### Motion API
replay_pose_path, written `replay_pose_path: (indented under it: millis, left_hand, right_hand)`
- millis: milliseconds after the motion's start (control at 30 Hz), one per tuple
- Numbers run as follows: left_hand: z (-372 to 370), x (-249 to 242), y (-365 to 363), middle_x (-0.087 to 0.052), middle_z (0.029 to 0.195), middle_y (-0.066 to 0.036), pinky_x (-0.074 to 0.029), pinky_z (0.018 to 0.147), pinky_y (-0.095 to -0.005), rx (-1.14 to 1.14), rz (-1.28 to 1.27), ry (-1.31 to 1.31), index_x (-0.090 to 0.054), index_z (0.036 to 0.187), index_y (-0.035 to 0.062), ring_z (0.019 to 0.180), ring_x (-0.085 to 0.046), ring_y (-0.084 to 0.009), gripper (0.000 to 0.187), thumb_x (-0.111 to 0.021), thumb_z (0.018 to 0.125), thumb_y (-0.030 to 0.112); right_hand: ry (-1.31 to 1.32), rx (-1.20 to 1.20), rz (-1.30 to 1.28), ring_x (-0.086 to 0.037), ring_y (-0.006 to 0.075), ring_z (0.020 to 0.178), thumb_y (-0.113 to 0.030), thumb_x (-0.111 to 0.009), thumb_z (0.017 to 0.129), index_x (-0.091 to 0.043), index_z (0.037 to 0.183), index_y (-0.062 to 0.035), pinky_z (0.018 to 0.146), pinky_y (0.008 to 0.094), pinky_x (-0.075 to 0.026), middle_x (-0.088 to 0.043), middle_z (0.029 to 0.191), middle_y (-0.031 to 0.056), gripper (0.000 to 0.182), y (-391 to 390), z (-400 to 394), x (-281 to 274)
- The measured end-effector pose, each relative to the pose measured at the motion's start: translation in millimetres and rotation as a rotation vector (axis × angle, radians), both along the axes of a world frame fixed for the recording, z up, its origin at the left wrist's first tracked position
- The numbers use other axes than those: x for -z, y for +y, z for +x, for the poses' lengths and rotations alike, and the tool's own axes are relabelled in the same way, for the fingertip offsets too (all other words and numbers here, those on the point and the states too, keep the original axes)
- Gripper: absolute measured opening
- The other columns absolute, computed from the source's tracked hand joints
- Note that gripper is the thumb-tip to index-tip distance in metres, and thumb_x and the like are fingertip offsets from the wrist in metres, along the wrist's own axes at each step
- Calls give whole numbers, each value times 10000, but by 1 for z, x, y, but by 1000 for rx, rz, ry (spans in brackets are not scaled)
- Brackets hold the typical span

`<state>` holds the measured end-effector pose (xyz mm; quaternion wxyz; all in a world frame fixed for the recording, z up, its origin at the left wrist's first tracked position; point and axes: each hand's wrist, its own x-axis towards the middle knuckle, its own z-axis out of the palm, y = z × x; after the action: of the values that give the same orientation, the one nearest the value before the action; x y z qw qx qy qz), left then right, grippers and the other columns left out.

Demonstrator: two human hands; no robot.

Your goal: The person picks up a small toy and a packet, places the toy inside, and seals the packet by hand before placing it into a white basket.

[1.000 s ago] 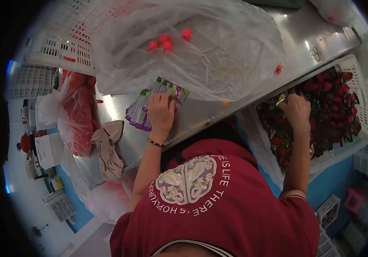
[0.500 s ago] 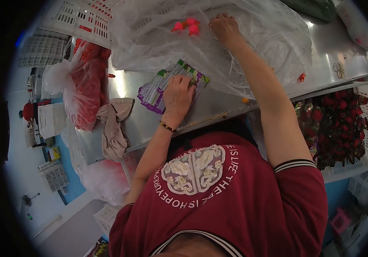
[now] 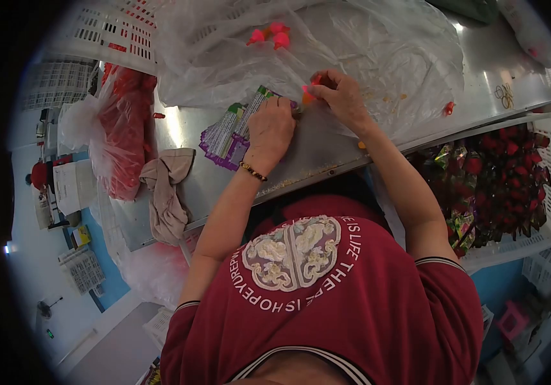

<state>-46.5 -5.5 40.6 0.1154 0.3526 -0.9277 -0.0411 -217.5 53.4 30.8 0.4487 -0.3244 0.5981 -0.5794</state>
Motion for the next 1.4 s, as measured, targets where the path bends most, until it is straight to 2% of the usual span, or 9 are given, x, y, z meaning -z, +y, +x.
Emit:
replay_pose_path:
  millis: [300, 467, 600, 867, 1000, 1067, 1167, 1300, 1400]
  left_hand:
    - [33, -13, 6, -597, 828, -101, -517, 697, -336, 67, -34, 71, -587, 810, 54, 802, -604, -253, 58, -588, 763, 87]
    - [18, -9, 9, -610, 811, -107, -535, 590, -325, 80, -134, -135, -610, 822, 27, 787, -618, -238, 99, -579, 772, 107]
    - [8, 6, 11, -615, 788, -107, -538, 539, -330, 62, -231, -227, -619, 819, 23, 751, -624, -231, 106, -586, 767, 109]
    - [22, 4, 10, -608, 771, -105, -521, 617, -354, -67, -69, 217, -597, 784, 48, 744, -611, -267, 22, -584, 785, 66]
    - [33, 18, 11, -621, 809, -104, -498, 672, -375, -141, 54, 498, -603, 824, 43, 781, -605, -290, 23, -594, 813, 60]
    - [34, 21, 11, -630, 822, -109, -483, 673, -393, -245, 248, 619, -619, 861, 36, 780, -605, -311, 47, -600, 831, 66]
    - [32, 18, 12, -652, 858, -127, -485, 676, -372, -265, 419, 671, -633, 892, 23, 775, -618, -311, 81, -605, 837, 75]
    - [33, 18, 8, -664, 864, -123, -485, 685, -332, -359, 563, 771, -634, 886, 4, 738, -626, -250, 89, -611, 845, 79]
    - [36, 28, 2, -676, 919, -109, -472, 724, -286, -384, 764, 921, -636, 878, -19, 786, -616, -172, 94, -611, 840, 63]
  right_hand:
    - [332, 30, -24, -574, 80, 751, -87, -665, 854, -610, 1071, -36, 683, 232, -478, -655, 879, 15, 229, 11, 0, 5]
    - [744, 0, -94, -589, 141, 736, -74, -684, 818, -610, 1008, -13, 684, 269, -477, -641, 826, 86, 212, 17, -1, -9]
    - [790, -76, -38, -604, 199, 733, -74, -691, 804, -612, 956, -8, 670, 299, -477, -622, 816, 110, 184, 31, -8, -16]
    - [1170, -63, -107, -592, 285, 685, -150, -655, 844, -634, 938, -22, 633, 363, -465, -616, 814, 115, 160, 42, -13, -12]
    - [920, -71, 144, -561, 204, 587, -156, -606, 890, -645, 948, -18, 569, 312, -446, -628, 743, 81, 155, 35, -2, -22]
    - [410, -21, 130, -515, 96, 539, -147, -566, 919, -659, 933, -10, 516, 248, -412, -616, 671, 28, 166, 27, 14, -33]
    - [71, 3, 72, -488, 30, 553, -149, -554, 926, -671, 903, -10, 497, 208, -388, -597, 657, -10, 183, 11, 41, -30]
    - [87, -73, 109, -513, 60, 551, -160, -564, 918, -672, 899, -5, 509, 225, -409, -597, 630, 5, 189, 6, 53, -15]
    - [452, -245, 163, -544, 92, 561, -155, -564, 911, -660, 903, 3, 528, 256, -430, -600, 617, 38, 186, 18, 40, -7]
